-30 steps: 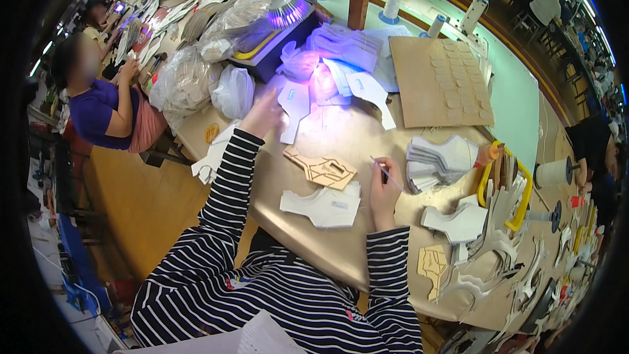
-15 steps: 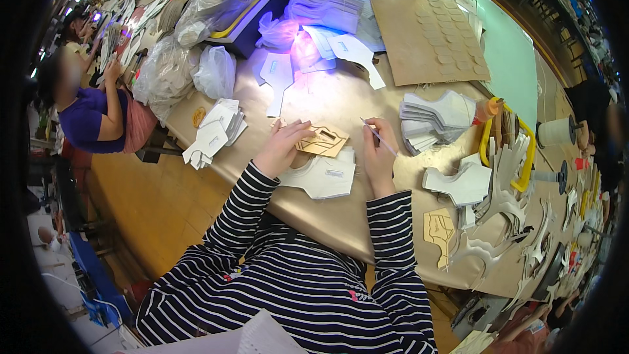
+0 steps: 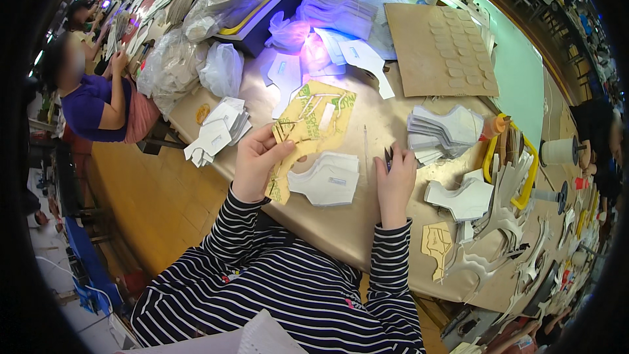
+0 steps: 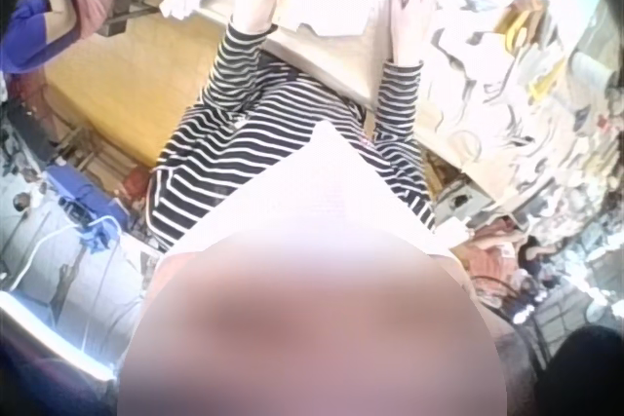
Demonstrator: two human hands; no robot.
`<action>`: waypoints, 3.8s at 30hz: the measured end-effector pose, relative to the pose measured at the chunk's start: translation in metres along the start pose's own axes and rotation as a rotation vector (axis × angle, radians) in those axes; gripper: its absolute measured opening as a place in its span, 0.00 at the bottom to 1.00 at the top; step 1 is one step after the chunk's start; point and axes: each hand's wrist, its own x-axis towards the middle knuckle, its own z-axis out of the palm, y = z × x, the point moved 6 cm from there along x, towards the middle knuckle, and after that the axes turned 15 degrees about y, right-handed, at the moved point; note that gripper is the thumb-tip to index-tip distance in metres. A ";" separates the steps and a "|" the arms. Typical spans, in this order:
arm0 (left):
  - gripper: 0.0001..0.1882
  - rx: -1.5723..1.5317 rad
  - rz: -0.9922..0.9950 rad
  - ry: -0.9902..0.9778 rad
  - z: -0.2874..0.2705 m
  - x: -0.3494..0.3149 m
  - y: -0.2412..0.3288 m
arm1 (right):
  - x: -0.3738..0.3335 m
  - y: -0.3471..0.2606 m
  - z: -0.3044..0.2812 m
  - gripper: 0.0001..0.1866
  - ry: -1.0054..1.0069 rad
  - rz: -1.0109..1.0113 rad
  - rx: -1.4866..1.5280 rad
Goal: The person uses a purple utility knife to cut along marked lines on a cardboard pattern piece. They rotate the piece and make precise cuts, then inspect the cutout and continue trimming edges. The work occurs at a cluttered table with stacks of white fabric pieces and other cardboard patterns nearby.
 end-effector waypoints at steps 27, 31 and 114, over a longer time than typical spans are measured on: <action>0.24 0.961 1.034 0.091 -0.012 0.005 -0.007 | -0.004 -0.008 -0.008 0.15 -0.106 0.200 0.218; 0.22 0.965 0.987 0.145 -0.011 -0.004 -0.022 | 0.015 -0.027 0.025 0.13 -0.044 -0.056 -0.064; 0.11 0.650 1.274 -0.177 0.022 -0.056 0.009 | -0.023 -0.115 -0.060 0.08 -0.467 0.956 1.280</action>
